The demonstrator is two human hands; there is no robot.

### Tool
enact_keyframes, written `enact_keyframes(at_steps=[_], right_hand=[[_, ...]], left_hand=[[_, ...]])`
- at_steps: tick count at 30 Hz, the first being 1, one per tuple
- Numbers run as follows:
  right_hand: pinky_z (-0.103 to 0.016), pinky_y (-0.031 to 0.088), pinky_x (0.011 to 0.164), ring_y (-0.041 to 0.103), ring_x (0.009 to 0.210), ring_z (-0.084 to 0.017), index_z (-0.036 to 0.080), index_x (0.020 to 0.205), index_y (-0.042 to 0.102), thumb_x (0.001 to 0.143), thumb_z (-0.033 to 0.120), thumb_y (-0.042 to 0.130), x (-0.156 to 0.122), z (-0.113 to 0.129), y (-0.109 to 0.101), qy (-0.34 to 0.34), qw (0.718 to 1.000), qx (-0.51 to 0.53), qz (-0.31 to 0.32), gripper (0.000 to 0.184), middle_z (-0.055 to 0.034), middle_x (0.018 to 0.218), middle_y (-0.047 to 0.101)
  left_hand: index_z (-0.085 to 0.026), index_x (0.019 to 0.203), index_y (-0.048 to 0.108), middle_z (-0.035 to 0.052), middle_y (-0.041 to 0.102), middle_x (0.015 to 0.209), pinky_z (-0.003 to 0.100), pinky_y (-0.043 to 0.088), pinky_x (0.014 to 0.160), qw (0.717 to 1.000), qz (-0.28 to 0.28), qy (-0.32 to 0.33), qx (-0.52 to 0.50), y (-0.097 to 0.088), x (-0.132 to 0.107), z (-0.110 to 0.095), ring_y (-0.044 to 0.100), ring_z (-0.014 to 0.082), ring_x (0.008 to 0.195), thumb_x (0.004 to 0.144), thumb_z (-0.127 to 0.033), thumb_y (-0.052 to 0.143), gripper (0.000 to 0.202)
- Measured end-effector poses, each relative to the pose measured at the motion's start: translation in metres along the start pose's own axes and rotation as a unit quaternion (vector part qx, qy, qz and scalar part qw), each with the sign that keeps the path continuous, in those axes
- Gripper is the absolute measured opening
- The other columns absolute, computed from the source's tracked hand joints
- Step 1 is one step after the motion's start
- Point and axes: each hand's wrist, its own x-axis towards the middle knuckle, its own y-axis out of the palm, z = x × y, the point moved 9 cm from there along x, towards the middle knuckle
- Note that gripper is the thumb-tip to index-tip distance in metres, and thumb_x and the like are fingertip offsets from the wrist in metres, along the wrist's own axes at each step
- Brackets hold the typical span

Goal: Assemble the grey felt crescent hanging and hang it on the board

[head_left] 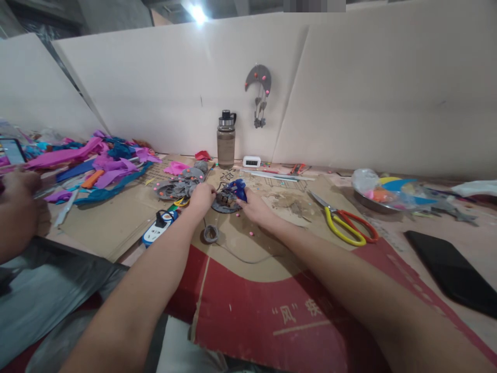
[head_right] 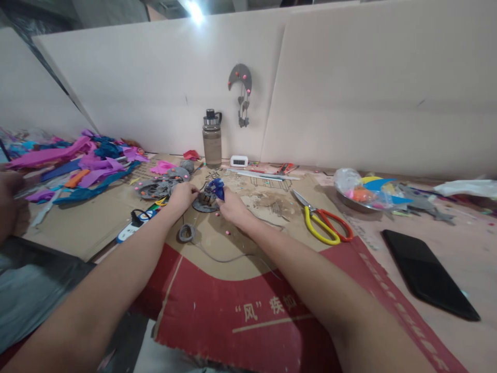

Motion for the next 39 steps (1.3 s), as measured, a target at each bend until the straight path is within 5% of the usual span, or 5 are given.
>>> enact_keyframes(at_steps=[22, 39], right_hand=[[-0.032, 0.044, 0.080, 0.061, 0.091, -0.021, 0.017, 0.110, 0.051, 0.086, 0.027, 0.049, 0.003, -0.006, 0.000, -0.010, 1.000, 0.008, -0.017, 0.026, -0.0104, 0.100, 0.065], [-0.028, 0.042, 0.070, 0.062, 0.073, -0.017, 0.018, 0.102, 0.052, 0.085, 0.021, 0.049, -0.006, 0.007, 0.002, 0.026, 1.000, -0.003, 0.014, 0.017, -0.0073, 0.090, 0.065]], left_hand=[[-0.021, 0.097, 0.074, 0.0054, 0.073, 0.101, 0.023, 0.046, 0.085, 1.000, 0.006, 0.005, 0.003, -0.002, -0.003, -0.003, 0.065, 0.0185, 0.097, 0.078, -0.019, 0.052, 0.029], [-0.022, 0.099, 0.073, 0.0061, 0.073, 0.100, 0.023, 0.046, 0.080, 1.000, -0.008, -0.018, -0.007, -0.004, -0.003, 0.001, 0.065, 0.0188, 0.096, 0.080, -0.021, 0.054, 0.028]])
